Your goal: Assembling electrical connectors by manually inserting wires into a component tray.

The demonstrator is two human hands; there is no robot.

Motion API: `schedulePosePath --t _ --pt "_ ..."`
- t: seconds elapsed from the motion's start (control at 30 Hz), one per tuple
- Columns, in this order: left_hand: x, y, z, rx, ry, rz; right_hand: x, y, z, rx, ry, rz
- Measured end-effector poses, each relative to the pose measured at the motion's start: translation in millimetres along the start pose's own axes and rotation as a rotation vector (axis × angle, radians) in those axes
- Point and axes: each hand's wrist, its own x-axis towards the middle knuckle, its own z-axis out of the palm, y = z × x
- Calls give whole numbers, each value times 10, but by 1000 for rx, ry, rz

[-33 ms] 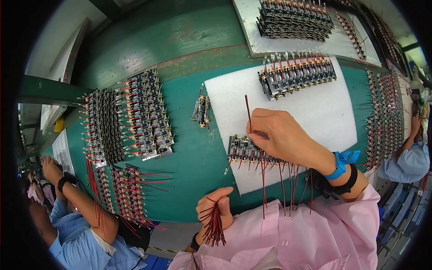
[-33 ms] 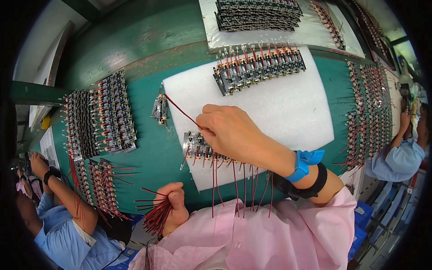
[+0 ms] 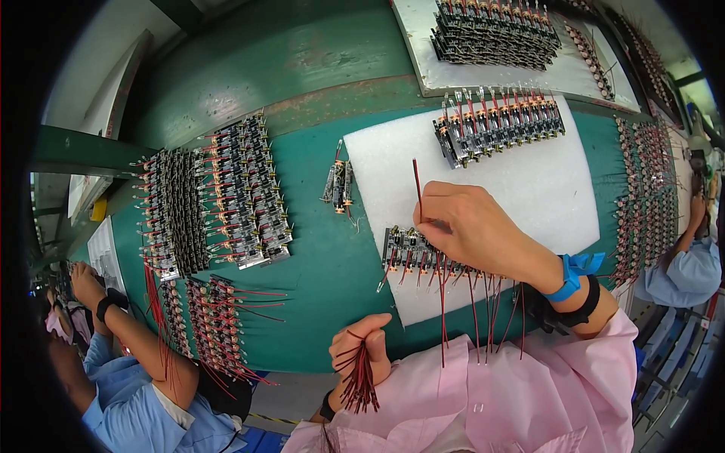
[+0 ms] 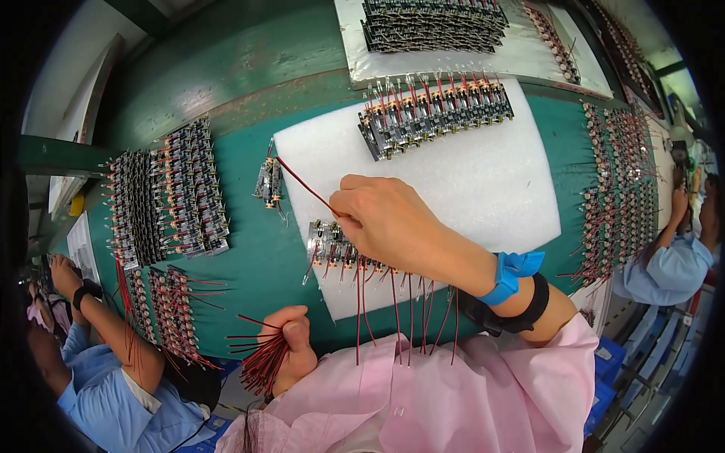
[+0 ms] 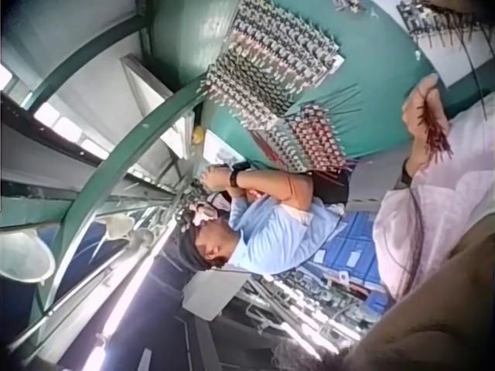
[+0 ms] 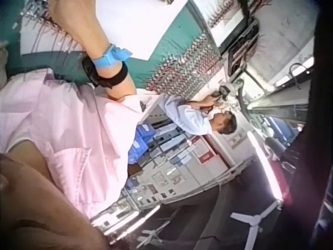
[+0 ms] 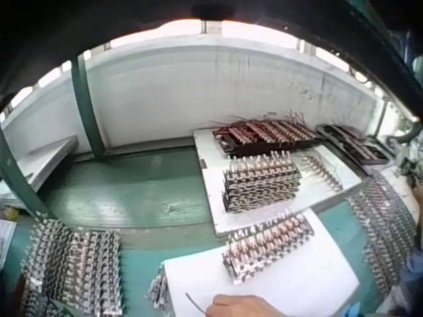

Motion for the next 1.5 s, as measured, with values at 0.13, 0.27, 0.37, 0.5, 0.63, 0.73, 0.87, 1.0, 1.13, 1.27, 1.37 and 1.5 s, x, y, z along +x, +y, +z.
schedulePosePath --t 0.13,0.27,0.37,0.5,0.63,0.73,0.87,1.0,1.13,1.27,1.37,1.5 --pt "-3 -3 0 -2 0 19 0 7 1 9 -7 3" --pt "-4 3 -2 0 -2 24 5 1 8 2 10 -6" --pt "-6 0 0 5 -2 25 8 -1 6 -10 14 -9" --pt "-4 8 -2 14 -4 34 4 -3 11 -53 1 -16" --pt "2 9 -8 17 -17 43 0 -13 8 -106 -13 -40" --pt "4 9 -8 8 -20 36 14 -16 -11 -110 -40 -48" --pt "24 36 -9 -6 -22 56 23 -14 -1 -140 -42 -65" --pt "22 26 -8 -22 -24 70 20 -23 3 -162 -54 -66" --pt "22 28 -12 -31 -31 74 -6 -17 39 -165 -19 -72" --pt "42 44 -4 -26 -35 103 -32 -9 42 -188 4 -92" --pt "48 57 -3 -19 -48 119 -44 -13 42 -195 15 -117" --pt "62 57 -7 -44 -67 123 -42 -11 41 -217 9 -134"
